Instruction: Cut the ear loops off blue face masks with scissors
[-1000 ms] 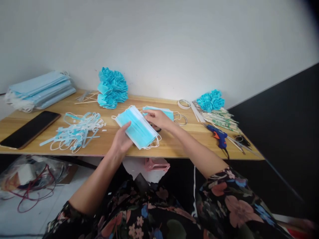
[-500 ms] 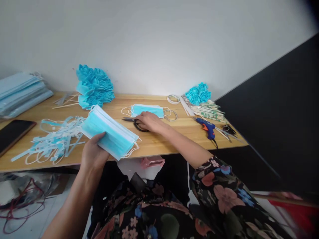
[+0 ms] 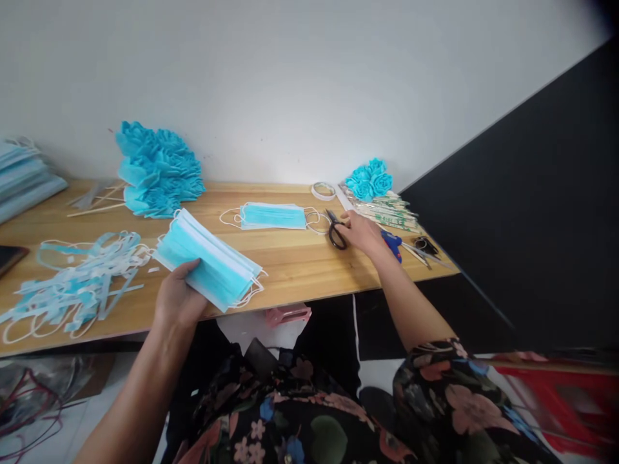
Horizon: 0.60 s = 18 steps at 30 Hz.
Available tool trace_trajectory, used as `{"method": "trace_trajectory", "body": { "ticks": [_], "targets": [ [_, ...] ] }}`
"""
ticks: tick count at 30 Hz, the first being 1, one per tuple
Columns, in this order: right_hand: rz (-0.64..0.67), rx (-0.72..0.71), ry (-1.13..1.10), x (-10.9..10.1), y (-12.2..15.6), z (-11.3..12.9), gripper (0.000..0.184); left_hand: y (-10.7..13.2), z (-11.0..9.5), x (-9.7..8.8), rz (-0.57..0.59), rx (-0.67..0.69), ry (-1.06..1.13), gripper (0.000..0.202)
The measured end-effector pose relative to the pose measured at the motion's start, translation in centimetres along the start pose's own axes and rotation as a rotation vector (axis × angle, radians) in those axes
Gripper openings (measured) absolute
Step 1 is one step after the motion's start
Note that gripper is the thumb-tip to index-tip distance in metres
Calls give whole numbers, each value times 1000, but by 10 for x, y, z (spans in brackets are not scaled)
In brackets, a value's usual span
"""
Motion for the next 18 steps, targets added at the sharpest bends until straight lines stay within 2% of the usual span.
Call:
{"method": "trace_trajectory", "body": {
  "ticks": [3,5,8,12,15,18],
  "targets": [
    [-55,-198,-39,7,-6,22,34,0,2,1,-40,77,37,30],
    [-82,-347,-89,11,-16,49,34,1,3,0,-51,84,47,26],
    [-38,-502,-120,18,-40,90,33,1,4,-5,-50,82,68,24],
    [104,-515,-111,33,-77,122,30,-1,6,-11,-18,95,99,23],
    [237,-500,-121,46,-99,129,29,-1,8,-11,3,82,101,26],
    [265,-514,-111,54,-110,131,24,1,8,-10,0,56,100,30]
  ]
}}
Point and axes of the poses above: each hand's wrist, its own y-axis away from the middle knuckle, its own x-axis out of the palm, z = x × y, the point moved 1 cm from there along -y, towards the middle knuckle, and after that the axes turned 10 degrees about -z, right-handed, at the moved point
